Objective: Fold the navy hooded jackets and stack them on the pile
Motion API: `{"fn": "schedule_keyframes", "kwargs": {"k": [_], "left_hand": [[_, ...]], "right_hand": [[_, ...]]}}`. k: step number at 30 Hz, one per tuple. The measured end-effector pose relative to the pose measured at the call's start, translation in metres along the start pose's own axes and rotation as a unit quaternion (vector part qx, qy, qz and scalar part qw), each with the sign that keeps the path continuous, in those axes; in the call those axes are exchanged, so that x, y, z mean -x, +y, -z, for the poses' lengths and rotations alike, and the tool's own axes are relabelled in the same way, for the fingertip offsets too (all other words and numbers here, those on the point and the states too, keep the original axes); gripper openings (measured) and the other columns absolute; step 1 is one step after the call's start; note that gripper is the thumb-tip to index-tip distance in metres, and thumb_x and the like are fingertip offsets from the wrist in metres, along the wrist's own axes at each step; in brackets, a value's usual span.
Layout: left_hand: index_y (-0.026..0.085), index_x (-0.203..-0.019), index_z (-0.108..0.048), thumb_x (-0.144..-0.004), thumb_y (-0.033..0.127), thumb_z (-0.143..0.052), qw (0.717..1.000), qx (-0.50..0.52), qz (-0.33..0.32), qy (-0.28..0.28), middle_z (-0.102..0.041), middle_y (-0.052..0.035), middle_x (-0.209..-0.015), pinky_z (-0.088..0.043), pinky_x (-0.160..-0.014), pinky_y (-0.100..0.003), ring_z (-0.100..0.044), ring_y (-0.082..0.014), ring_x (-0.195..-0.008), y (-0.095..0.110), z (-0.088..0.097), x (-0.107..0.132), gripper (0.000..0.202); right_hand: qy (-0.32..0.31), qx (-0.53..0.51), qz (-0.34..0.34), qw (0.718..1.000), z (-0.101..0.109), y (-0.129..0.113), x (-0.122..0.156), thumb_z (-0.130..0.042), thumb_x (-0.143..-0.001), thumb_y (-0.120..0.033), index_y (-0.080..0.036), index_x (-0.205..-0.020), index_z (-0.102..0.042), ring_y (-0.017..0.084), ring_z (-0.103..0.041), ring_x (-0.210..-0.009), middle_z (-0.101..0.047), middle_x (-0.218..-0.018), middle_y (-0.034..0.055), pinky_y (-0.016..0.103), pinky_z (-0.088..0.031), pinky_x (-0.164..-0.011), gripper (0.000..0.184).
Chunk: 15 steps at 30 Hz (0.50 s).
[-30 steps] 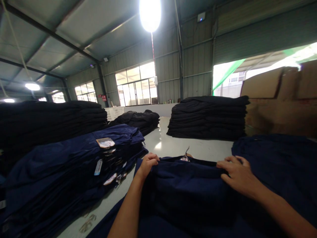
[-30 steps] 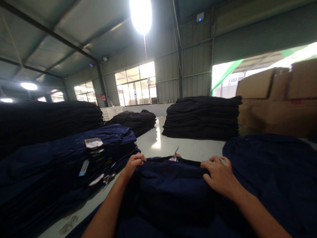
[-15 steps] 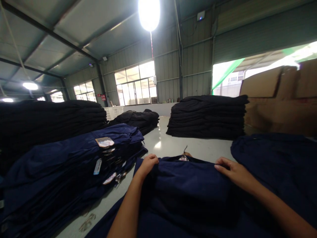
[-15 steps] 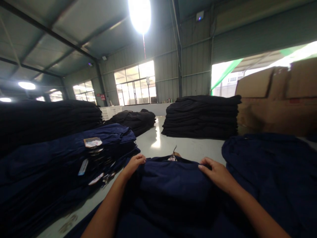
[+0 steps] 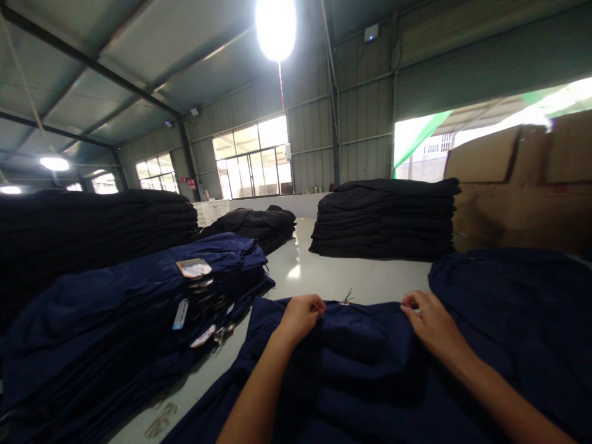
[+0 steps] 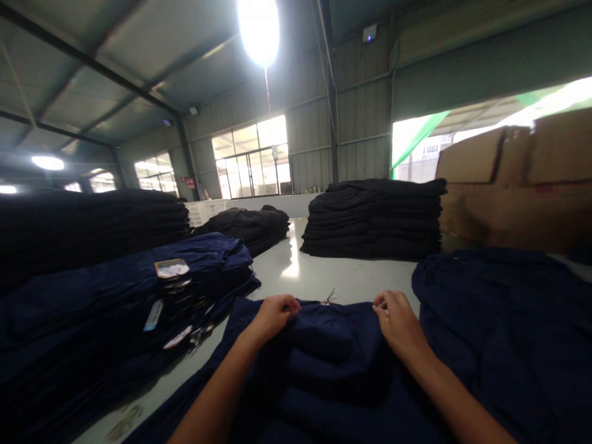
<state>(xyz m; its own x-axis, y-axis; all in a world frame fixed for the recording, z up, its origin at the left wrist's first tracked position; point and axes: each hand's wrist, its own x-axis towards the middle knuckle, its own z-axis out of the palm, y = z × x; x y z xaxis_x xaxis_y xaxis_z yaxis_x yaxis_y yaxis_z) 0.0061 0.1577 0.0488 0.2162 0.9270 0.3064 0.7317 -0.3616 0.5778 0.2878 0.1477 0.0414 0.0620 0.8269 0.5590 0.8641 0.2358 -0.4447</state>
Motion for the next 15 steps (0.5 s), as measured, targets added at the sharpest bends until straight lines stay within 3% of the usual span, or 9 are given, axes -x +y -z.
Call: {"fn": "schedule_keyframes", "kwargs": {"k": [2, 5, 8, 11, 13, 15], "left_hand": [[0.023, -0.091, -0.069, -0.078, 0.027, -0.055, 0.999, -0.008, -0.015, -0.041, -0.07, -0.0015, -0.091, -0.045, -0.081, -0.026, -0.062, -0.0179, -0.087, 0.002, -0.002, 0.003, 0.02], [0.023, -0.116, -0.06, -0.081, 0.045, -0.05, 0.995, -0.04, 0.0, -0.091, -0.062, -0.0064, -0.117, -0.037, -0.097, -0.036, -0.054, -0.0251, -0.109, 0.0, -0.007, 0.008, 0.042], [0.025, -0.136, -0.039, -0.078, 0.062, -0.044, 0.988, -0.083, 0.042, -0.125, -0.04, -0.0077, -0.141, -0.017, -0.106, -0.054, -0.031, -0.0352, -0.129, -0.006, -0.014, 0.011, 0.069], [0.029, -0.143, -0.02, -0.072, 0.075, -0.039, 0.979, -0.111, 0.086, -0.15, -0.019, -0.0041, -0.15, 0.0, -0.103, -0.064, -0.004, -0.0426, -0.134, -0.014, -0.021, 0.013, 0.087], [0.031, -0.144, -0.014, -0.069, 0.078, -0.038, 0.974, -0.11, 0.104, -0.171, -0.013, -0.0022, -0.151, 0.005, -0.1, -0.066, 0.004, -0.0437, -0.134, -0.017, -0.024, 0.013, 0.092], [0.031, -0.144, -0.017, -0.072, 0.076, -0.038, 0.976, -0.105, 0.1, -0.163, -0.013, -0.0026, -0.152, 0.005, -0.1, -0.067, 0.005, -0.042, -0.135, -0.017, -0.025, 0.012, 0.087]], "right_hand": [[-0.035, 0.019, 0.032, 0.999, 0.005, -0.009, 0.002, -0.035, -0.075, -0.042, -0.021, -0.074, -0.058, 0.025, -0.059, -0.088, -0.065, -0.087, 0.0107, 0.038, -0.045, -0.082, 0.031], [-0.163, 0.026, 0.064, 0.984, 0.006, -0.025, 0.009, -0.029, -0.083, -0.048, -0.021, -0.093, -0.065, 0.025, -0.06, -0.095, -0.068, -0.098, 0.0087, 0.041, -0.042, -0.089, 0.045], [-0.26, 0.088, 0.026, 0.961, -0.002, -0.032, 0.02, -0.029, -0.084, -0.05, -0.023, -0.128, -0.049, 0.029, -0.044, -0.122, -0.051, -0.132, 0.0101, 0.059, -0.024, -0.101, 0.056], [-0.345, 0.153, -0.01, 0.926, -0.011, -0.029, 0.028, -0.037, -0.081, -0.048, -0.025, -0.141, -0.027, 0.031, -0.023, -0.134, -0.025, -0.147, 0.0098, 0.073, -0.003, -0.097, 0.066], [-0.379, 0.161, -0.005, 0.911, -0.013, -0.026, 0.03, -0.041, -0.079, -0.046, -0.024, -0.142, -0.025, 0.031, -0.021, -0.135, -0.022, -0.148, 0.0109, 0.074, 0.0, -0.096, 0.069], [-0.367, 0.145, 0.002, 0.919, -0.013, -0.025, 0.028, -0.04, -0.079, -0.046, -0.024, -0.14, -0.03, 0.032, -0.022, -0.135, -0.027, -0.146, 0.0111, 0.073, -0.004, -0.097, 0.065]]}}
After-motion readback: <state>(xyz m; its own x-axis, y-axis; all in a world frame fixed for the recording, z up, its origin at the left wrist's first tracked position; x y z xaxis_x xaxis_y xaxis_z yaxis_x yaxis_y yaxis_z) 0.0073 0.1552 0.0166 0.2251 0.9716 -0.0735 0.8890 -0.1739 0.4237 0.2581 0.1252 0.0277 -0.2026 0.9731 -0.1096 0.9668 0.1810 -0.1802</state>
